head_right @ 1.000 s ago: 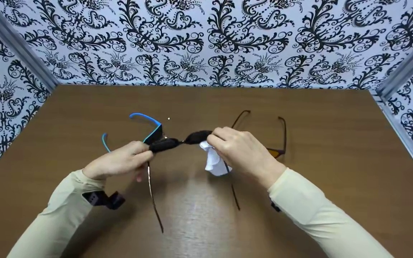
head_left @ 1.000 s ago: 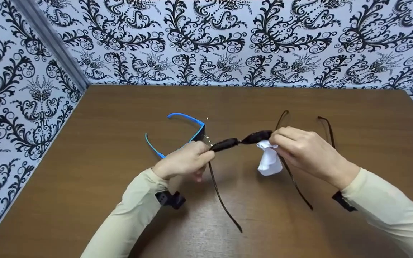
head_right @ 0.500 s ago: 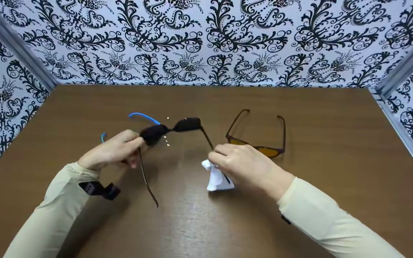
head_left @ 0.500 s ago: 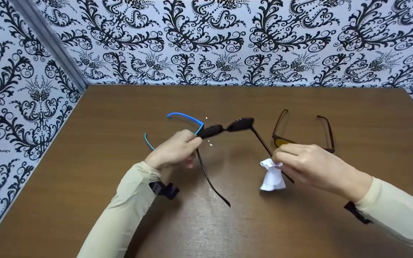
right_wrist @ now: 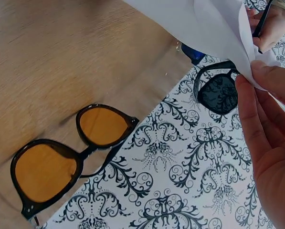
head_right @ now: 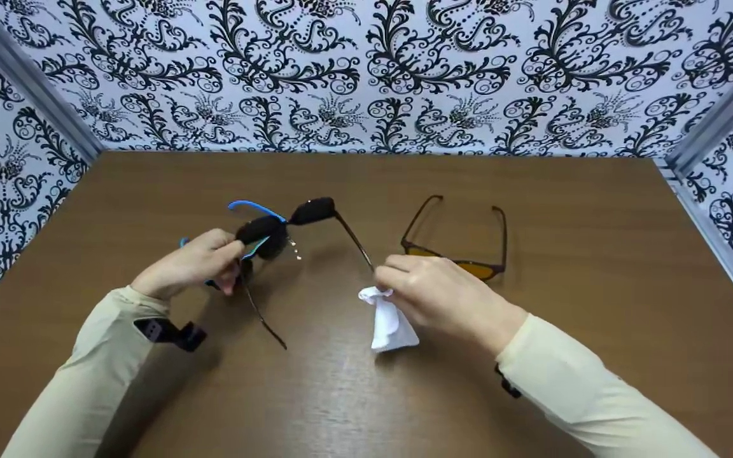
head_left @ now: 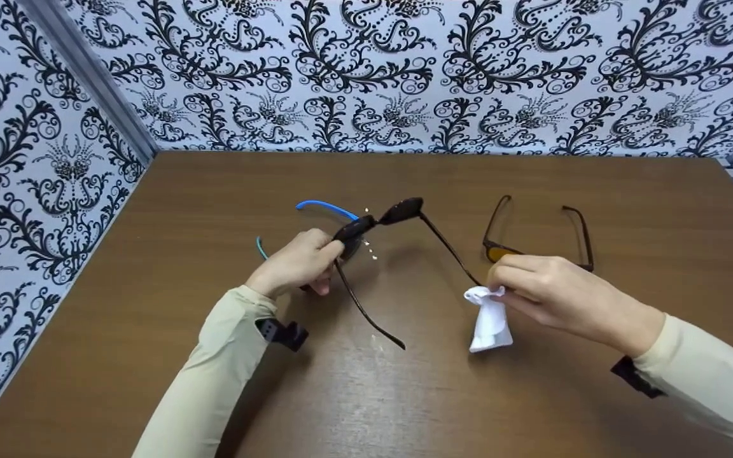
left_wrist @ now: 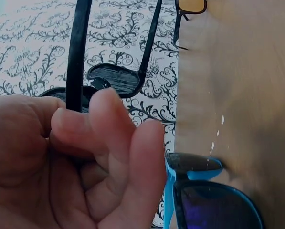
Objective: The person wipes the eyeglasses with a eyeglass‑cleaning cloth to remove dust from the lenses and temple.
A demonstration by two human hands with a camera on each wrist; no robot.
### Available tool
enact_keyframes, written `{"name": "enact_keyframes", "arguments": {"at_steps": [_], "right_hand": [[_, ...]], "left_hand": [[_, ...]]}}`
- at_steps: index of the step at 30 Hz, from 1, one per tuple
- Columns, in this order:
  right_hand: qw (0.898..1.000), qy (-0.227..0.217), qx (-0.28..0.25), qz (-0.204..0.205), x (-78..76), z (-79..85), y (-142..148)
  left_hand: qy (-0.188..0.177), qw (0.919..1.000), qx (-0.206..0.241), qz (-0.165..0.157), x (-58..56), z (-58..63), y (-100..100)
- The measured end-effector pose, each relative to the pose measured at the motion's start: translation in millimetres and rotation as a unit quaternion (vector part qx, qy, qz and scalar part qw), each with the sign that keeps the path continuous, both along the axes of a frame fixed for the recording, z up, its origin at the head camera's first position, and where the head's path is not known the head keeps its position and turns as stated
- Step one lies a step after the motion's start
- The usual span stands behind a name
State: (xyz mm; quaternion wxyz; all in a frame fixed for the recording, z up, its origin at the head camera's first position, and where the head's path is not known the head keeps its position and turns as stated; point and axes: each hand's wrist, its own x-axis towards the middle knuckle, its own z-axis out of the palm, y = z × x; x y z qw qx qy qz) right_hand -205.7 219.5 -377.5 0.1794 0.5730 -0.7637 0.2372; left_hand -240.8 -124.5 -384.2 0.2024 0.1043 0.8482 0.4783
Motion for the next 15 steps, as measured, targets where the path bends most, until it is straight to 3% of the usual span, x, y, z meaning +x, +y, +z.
{"name": "enact_keyframes", "arguments": {"at_steps": [7, 15], "right_hand": [[0.999, 0.013, 0.008, -0.038, -9.5, -0.7, -6.1], [0.995, 0.065, 0.019, -0.077, -28.8, 2.6, -11.9]], "left_hand": [[0.008, 0.9995, -0.003, -0.030, 10.4, 5.3, 14.7], [0.021, 0.9928, -0.017, -0.117, 20.5, 8.1, 20.6]]}}
